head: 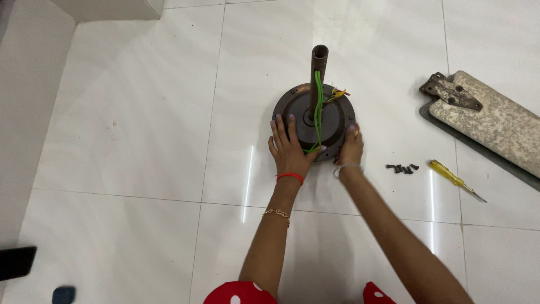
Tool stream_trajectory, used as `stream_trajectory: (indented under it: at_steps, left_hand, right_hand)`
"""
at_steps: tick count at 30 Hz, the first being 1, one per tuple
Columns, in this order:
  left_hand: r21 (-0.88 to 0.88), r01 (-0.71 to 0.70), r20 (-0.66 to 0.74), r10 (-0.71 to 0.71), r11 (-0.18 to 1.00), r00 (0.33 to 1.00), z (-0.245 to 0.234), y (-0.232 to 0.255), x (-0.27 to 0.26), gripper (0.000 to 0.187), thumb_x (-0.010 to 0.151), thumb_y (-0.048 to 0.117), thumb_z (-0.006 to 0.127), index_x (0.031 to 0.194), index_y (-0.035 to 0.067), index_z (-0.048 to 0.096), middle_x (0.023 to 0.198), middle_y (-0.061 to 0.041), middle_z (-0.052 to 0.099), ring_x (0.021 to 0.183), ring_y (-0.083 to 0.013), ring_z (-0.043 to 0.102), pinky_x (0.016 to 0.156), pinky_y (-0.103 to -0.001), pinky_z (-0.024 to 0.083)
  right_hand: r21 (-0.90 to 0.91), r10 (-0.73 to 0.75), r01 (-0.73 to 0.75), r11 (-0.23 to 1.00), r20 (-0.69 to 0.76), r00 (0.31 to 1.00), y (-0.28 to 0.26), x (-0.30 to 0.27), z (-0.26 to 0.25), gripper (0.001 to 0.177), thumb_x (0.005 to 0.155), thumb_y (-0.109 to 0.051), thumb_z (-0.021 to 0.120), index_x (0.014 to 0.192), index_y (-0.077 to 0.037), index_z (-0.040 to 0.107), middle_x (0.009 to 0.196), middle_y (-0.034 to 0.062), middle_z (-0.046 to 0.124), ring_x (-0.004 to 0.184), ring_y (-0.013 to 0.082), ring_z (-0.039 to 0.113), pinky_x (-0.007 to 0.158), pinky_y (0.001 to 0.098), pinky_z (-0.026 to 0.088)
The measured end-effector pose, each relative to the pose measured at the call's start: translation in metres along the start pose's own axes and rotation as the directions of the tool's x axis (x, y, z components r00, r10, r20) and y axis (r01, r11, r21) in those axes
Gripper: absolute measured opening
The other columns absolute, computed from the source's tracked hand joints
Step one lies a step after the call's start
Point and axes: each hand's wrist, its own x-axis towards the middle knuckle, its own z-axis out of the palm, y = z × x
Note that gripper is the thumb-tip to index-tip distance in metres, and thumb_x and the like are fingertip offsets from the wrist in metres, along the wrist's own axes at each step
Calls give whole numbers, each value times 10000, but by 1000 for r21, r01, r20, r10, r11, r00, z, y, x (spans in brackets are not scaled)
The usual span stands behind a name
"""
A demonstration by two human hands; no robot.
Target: The person uses a screwdriver to remove screws from a ceiling fan motor housing, then wipes the motor with a cloth. The person handles the motor, screws, and fan blades during the process.
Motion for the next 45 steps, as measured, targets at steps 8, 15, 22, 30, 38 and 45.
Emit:
stream_trajectory:
  at_steps: [8,15,22,30,38,45]
  left_hand:
    - [-175,141,6,-142,974,990,21,16,-3,1277,729,625,823,1598,59,78,1670,-219,17,1555,-409,-53,1224,-628,113]
    - [-271,94,-19,-103,958,994,35,28,2,1251,783,458,860,1582,-10,18,1658,-293,-75,1550,-456,-103,1200,-682,112]
    - [-280,174,1,-181,944,984,54,51,30,1163,836,400,828,1596,21,33,1676,-264,-94,1568,-425,-106,1224,-657,83]
    - [-291,8,123,29,957,992,39,50,13,1263,735,358,858,1624,107,-4,1667,-302,-112,1569,-440,-107,1265,-543,125]
    - [-288,31,122,4,957,993,39,58,13,1295,750,360,847,1627,82,-64,1665,-319,-138,1566,-446,-121,1269,-524,95]
    - [-278,121,300,-33,953,953,49,80,-2,1178,812,269,733,1618,30,-93,1628,-359,-216,1538,-470,-223,1273,-516,21]
  right_hand:
    - [137,104,-97,986,-41,994,9,-26,14,290,1077,-273,441,1268,-100,575,994,46,628,799,155,581,610,300,504]
    - [235,68,-90,968,101,993,-16,33,-5,301,1052,-177,492,1268,-50,658,1094,20,718,946,113,670,824,264,559]
    - [234,121,-133,963,65,991,-33,72,-4,345,1034,-163,502,1332,-51,635,1140,37,710,971,139,663,865,300,554]
    - [89,80,-96,991,169,982,-58,132,-18,259,1031,-216,583,1212,-61,684,944,4,706,768,107,654,655,288,550]
    - [259,291,-316,913,132,948,-29,41,-18,250,1046,-343,491,1112,-139,620,919,-18,637,791,111,622,666,300,523]
    - [158,343,-366,917,158,926,-40,18,-41,281,1077,-329,492,1197,-103,605,1044,29,674,951,166,640,836,340,572]
